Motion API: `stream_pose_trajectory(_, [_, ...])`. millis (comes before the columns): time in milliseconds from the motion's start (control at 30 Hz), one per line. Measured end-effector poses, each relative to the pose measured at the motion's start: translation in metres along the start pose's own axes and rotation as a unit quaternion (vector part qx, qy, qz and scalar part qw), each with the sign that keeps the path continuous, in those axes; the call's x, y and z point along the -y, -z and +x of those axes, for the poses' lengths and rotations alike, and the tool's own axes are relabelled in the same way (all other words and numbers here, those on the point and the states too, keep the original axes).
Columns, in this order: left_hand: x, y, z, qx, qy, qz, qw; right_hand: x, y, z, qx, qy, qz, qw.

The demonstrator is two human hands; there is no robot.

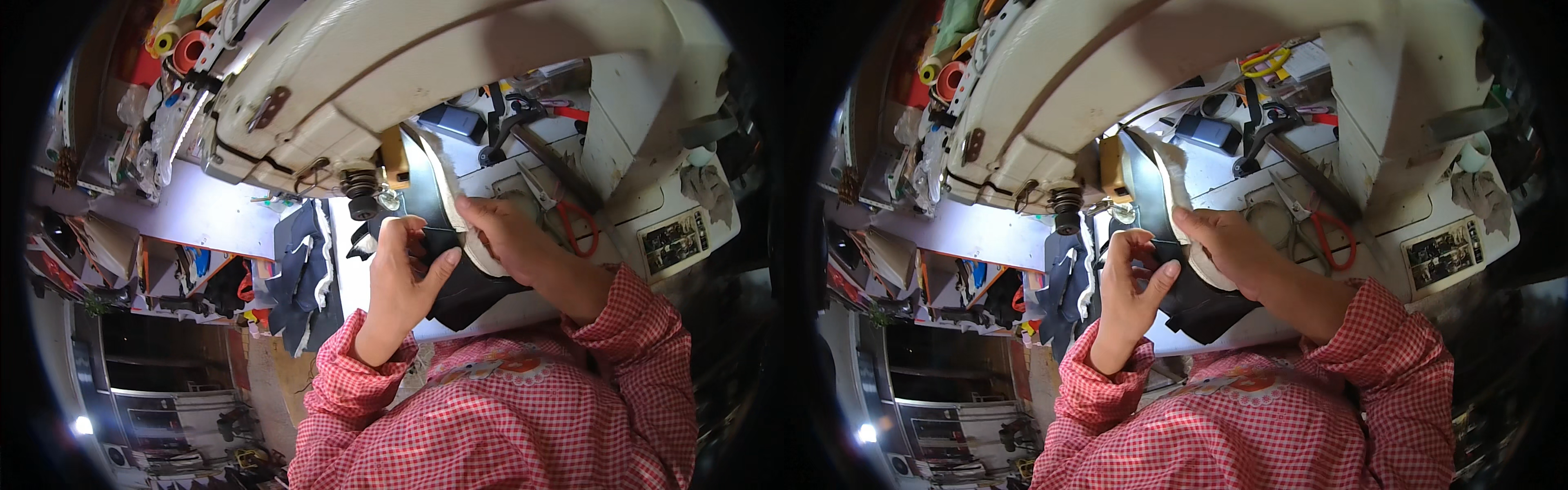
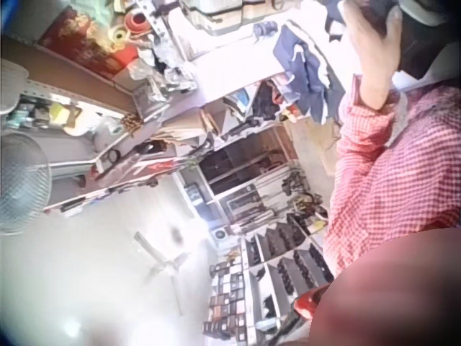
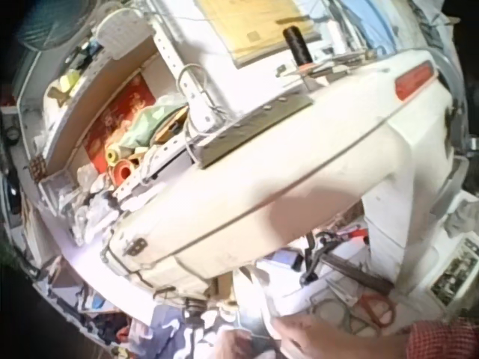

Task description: The person aligns and sews a white fur-lined black leather piece using a sewing machine. They trim excess material with scissors, flip the piece to check alignment, and continue stitching along the edges.

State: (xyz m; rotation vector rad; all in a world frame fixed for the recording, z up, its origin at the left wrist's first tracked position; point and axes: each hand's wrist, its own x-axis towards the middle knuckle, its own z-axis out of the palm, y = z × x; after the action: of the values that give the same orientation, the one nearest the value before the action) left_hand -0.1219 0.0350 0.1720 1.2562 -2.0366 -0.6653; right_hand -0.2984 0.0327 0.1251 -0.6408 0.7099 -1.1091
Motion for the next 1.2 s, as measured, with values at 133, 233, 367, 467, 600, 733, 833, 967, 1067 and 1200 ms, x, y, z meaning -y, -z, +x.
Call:
stream_pose_trajectory(133, [-0.015,-0.005,0.010,-0.008,0.003,0.047,0.999,-0.006,0.008,0.000,0.038,-0.008,0.043,0.998])
stream_pose_trajectory(233, [-0.022,-0.005,0.015,0.007,-0.032,0.172,0.984,-0.014,0.012,-0.002,0.050,0.007,0.059,0.997])
stream_pose_trajectory(367, [-0.029,-0.002,0.018,0.032,-0.094,0.250,0.963,-0.018,0.009,-0.004,0.051,0.014,0.123,0.991])
stream_pose_trajectory(467, [-0.029,0.003,0.022,0.047,-0.077,0.223,0.971,-0.020,0.005,-0.008,0.045,0.085,0.105,0.990])
stream_pose_trajectory(600, [-0.026,0.003,0.022,0.049,-0.069,0.208,0.974,-0.020,0.004,-0.010,0.047,0.121,0.078,0.988])
stream_pose_trajectory(733, [-0.018,0.004,0.023,0.063,-0.043,0.130,0.989,-0.017,0.009,-0.007,0.068,0.066,0.090,0.991])
stream_pose_trajectory(833, [-0.013,0.005,0.023,0.068,-0.040,0.102,0.992,-0.018,0.010,-0.005,0.051,0.050,0.112,0.991])
stream_pose_trajectory(967, [-0.013,0.005,0.024,0.072,-0.026,0.071,0.995,-0.021,0.009,-0.001,0.052,0.076,0.058,0.994])
stream_pose_trajectory(1067, [-0.020,0.000,0.020,0.061,-0.023,0.027,0.998,-0.024,0.008,-0.001,0.074,0.088,0.101,0.988])
stream_pose_trajectory(1200, [-0.031,-0.010,0.008,0.028,-0.073,0.205,0.976,-0.022,0.005,-0.003,0.058,0.047,0.219,0.973])
